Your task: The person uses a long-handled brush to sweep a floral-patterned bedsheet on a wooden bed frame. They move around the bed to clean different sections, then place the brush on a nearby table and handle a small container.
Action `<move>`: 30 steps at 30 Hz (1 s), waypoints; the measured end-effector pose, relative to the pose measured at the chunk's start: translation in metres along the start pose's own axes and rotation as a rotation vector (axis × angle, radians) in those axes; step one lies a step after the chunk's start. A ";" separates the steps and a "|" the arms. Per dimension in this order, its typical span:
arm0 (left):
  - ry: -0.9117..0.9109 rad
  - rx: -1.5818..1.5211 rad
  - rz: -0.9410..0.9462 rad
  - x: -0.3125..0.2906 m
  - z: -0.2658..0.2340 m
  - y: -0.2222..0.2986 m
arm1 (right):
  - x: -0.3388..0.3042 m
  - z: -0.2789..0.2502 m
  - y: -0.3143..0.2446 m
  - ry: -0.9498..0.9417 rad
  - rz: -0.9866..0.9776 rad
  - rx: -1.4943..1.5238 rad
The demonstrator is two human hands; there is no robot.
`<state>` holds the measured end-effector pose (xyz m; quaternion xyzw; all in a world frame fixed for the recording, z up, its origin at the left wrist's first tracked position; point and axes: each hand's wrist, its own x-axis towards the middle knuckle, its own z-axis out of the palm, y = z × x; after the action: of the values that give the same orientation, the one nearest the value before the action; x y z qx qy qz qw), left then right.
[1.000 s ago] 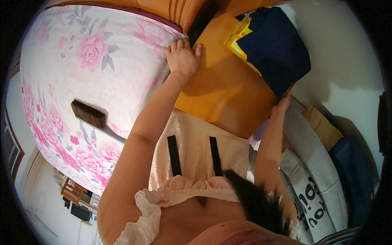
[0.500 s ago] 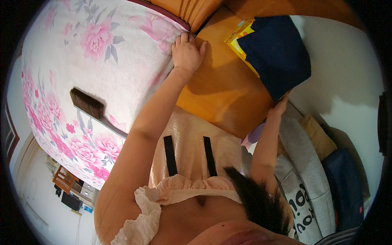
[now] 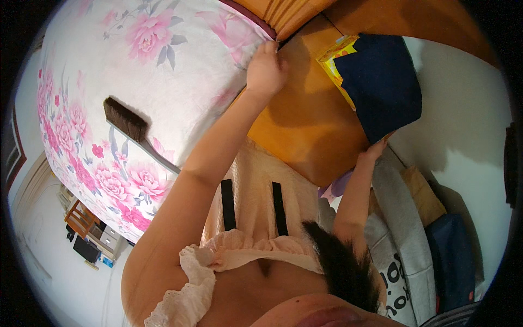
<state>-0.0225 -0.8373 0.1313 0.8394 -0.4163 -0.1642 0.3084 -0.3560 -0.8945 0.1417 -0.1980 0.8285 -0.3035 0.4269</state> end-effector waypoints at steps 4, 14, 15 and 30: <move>0.236 -0.217 -0.275 0.015 -0.017 -0.002 | 0.002 -0.002 0.001 -0.033 0.013 0.008; 0.122 -0.149 -0.608 0.059 -0.019 -0.006 | 0.021 -0.003 0.018 -0.040 -0.046 0.015; 0.155 -0.148 -0.603 0.060 -0.013 -0.011 | 0.023 -0.003 0.019 -0.038 -0.059 -0.007; 0.115 -0.522 -0.201 0.023 -0.033 -0.015 | -0.031 -0.007 0.048 0.199 -0.430 -0.374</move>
<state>0.0181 -0.8365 0.1459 0.7766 -0.2564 -0.2478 0.5193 -0.3472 -0.8388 0.1310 -0.4134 0.8469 -0.2471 0.2254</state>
